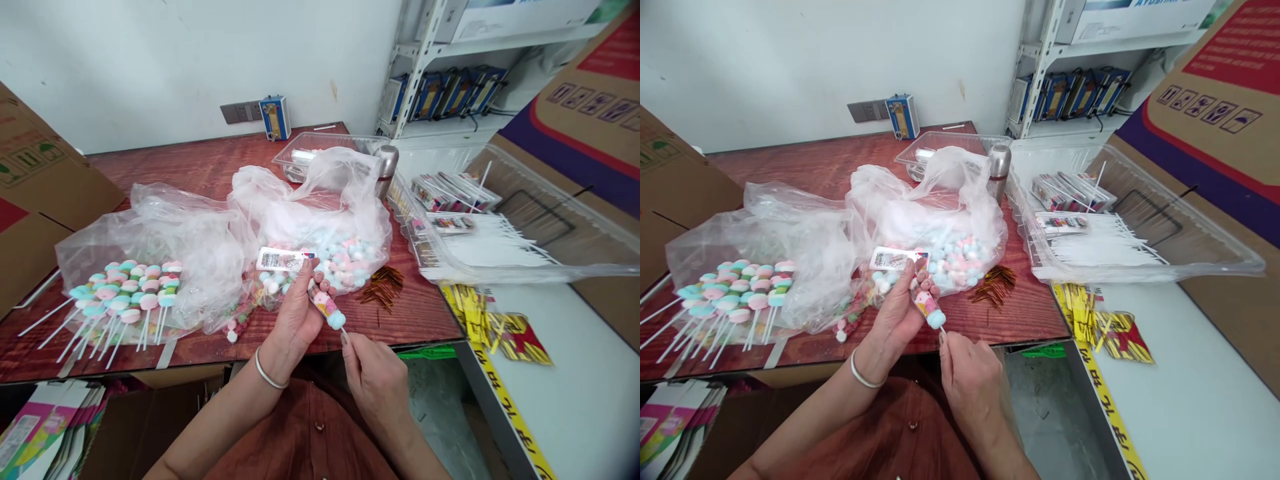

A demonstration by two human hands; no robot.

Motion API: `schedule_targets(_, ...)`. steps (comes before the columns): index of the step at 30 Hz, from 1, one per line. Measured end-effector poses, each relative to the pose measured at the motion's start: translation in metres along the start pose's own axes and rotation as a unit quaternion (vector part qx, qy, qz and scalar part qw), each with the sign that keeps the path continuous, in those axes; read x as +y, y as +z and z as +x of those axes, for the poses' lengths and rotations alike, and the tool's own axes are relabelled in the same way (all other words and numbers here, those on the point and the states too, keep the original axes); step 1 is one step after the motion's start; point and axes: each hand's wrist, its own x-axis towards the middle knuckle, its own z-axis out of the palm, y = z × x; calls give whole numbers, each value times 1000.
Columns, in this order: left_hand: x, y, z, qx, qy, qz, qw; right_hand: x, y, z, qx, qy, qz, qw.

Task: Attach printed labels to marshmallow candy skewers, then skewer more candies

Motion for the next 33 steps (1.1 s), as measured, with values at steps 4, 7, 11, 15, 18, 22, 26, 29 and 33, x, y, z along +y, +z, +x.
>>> schedule_targets(4,-8,-1,3,47,-26,-44,998,-6,-1,3,18,-69,-97,993)
schedule_targets(7,-15,-1,2,54,-30,-47,997,-8,-1,3,17,-69,-115,991)
schedule_targets(11,-26,0,-7,20,-31,-13,999,-6,5,7,9,-4,-62,998)
schedule_targets(15,-30,-2,-11,-2,-21,26,999,-3,6,12,-58,151,58,985)
schedule_targets(18,-25,-4,-8,7,-1,35,999,-1,1,8,-115,188,114,969)
schedule_targets(22,-28,-4,-11,-28,2,70,997,-3,1,2,-107,190,120,969)
schedule_targets(26,-45,-5,-22,-45,0,122,992,-5,9,7,-85,209,129,966)
schedule_targets(29,-52,-9,-27,-40,-16,161,986,-3,14,12,-75,228,161,957)
schedule_targets(33,-55,-18,-28,-55,-3,218,974,-2,16,18,-76,260,229,935)
